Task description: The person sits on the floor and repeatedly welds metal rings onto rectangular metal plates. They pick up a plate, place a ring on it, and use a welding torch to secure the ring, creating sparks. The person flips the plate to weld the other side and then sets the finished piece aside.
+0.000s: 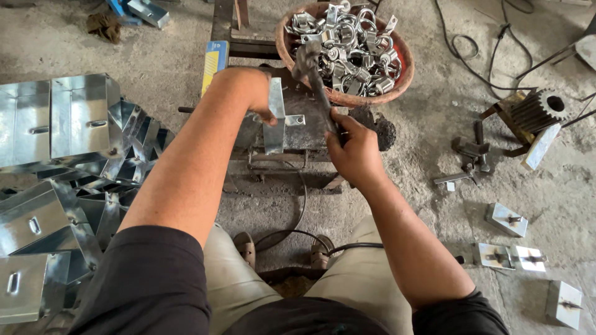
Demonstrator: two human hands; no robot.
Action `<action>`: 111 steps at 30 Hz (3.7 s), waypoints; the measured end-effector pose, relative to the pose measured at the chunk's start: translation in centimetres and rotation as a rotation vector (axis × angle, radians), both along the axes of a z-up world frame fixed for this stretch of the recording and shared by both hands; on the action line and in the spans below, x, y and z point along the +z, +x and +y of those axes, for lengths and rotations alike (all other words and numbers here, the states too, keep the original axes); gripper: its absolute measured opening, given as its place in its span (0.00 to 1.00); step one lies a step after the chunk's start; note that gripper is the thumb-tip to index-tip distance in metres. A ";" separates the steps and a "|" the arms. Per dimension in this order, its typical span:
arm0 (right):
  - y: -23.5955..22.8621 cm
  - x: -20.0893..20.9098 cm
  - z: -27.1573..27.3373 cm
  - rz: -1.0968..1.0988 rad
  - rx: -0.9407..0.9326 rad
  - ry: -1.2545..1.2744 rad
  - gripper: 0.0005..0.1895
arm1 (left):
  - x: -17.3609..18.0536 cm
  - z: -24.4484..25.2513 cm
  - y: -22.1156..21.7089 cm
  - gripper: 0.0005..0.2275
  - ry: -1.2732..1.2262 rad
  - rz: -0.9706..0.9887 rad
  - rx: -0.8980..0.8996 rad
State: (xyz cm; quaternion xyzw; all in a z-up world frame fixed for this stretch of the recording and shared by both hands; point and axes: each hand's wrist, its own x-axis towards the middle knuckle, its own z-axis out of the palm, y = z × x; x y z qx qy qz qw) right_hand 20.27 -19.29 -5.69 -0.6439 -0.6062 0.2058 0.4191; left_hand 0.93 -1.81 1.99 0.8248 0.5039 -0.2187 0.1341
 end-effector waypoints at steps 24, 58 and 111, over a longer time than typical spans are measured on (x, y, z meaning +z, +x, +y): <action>12.4 -18.0 0.3 -0.350 -0.405 -0.258 0.23 | -0.6 -1.7 1.1 0.58 0.176 -0.116 -0.028; -1.4 -0.3 -12.9 -0.180 0.060 0.923 0.15 | -13.3 -17.7 -6.2 0.44 -1.006 -2.495 0.439; 6.0 -5.2 -11.1 0.655 -0.021 -0.421 0.09 | 0.9 -26.2 -2.9 0.10 0.485 -1.440 -0.129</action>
